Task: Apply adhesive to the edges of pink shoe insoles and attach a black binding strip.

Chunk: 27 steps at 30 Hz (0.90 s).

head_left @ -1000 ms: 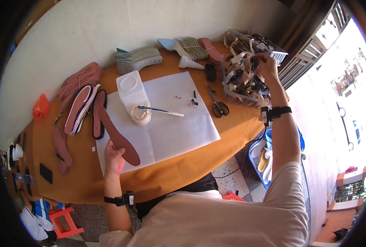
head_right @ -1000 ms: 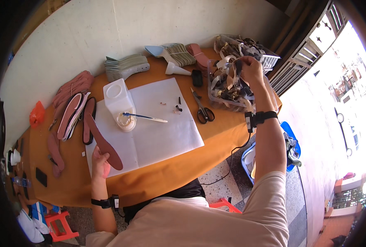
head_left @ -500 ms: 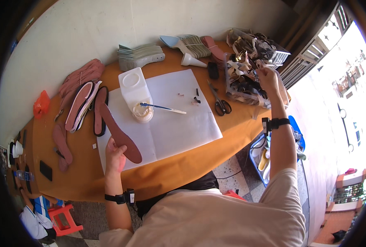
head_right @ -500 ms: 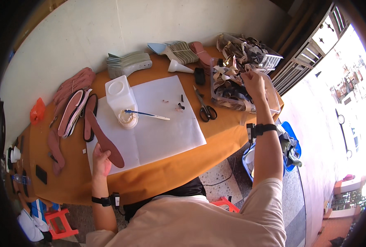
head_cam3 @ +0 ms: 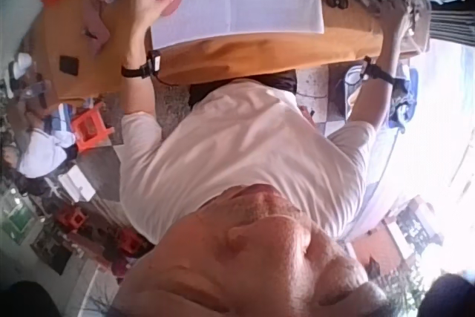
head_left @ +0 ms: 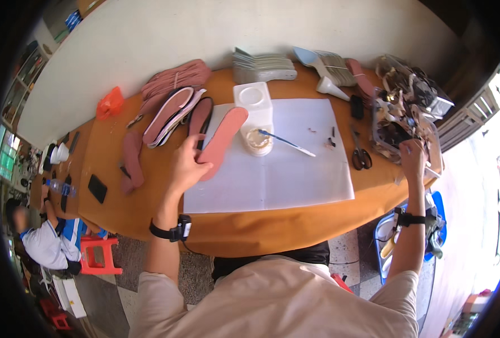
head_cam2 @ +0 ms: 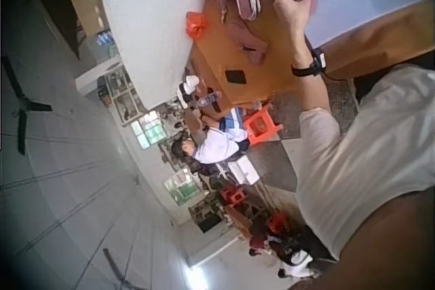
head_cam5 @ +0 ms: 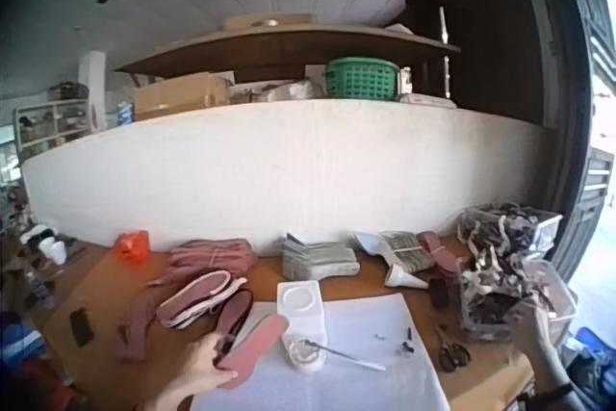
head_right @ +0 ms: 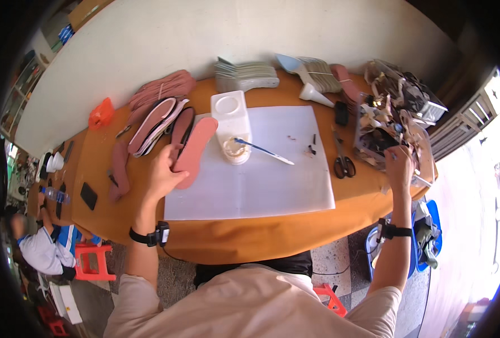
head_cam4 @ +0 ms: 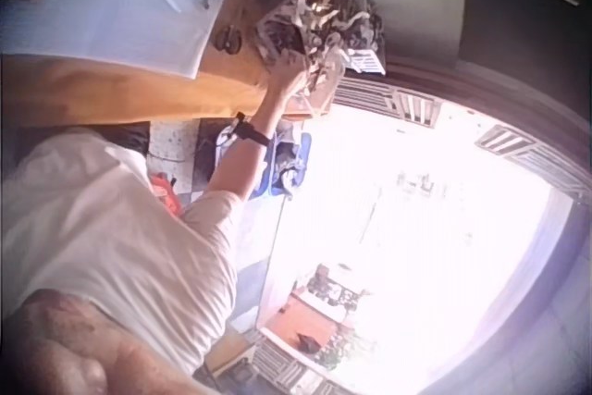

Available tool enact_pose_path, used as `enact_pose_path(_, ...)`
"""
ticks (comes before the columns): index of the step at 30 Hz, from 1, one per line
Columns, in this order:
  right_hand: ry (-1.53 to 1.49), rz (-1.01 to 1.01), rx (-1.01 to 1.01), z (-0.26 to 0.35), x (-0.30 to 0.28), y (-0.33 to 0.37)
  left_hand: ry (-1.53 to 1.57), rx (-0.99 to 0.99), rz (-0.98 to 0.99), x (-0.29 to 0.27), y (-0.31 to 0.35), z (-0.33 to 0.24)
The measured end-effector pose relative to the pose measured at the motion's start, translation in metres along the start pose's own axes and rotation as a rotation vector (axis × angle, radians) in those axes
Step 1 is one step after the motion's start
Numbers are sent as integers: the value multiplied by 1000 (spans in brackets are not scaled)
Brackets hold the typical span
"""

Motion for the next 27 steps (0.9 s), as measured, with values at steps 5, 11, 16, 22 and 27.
enact_pose_path(5,4,-132,65,-22,-12,-9,-316,17,19,1,-18,-12)
enact_pose_path(11,-117,46,153,-45,-17,-10,-294,17,31,9,-28,-9)
enact_pose_path(16,-123,87,175,-41,-14,-6,-383,63,40,8,-30,-8)
enact_pose_path(22,-132,86,135,-22,-8,-9,-453,103,76,20,-26,-17)
enact_pose_path(27,-66,121,73,-3,-9,-19,-457,50,83,27,-32,-15)
Point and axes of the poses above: each hand's wrist, its own y-axis away from the middle knuckle, its own x-axis out of the palm, z = x × y, the point moved 4 cm from there along -y, towards the middle knuckle, and after that the axes turned 4 degrees about -z, right-handed, at the moved point
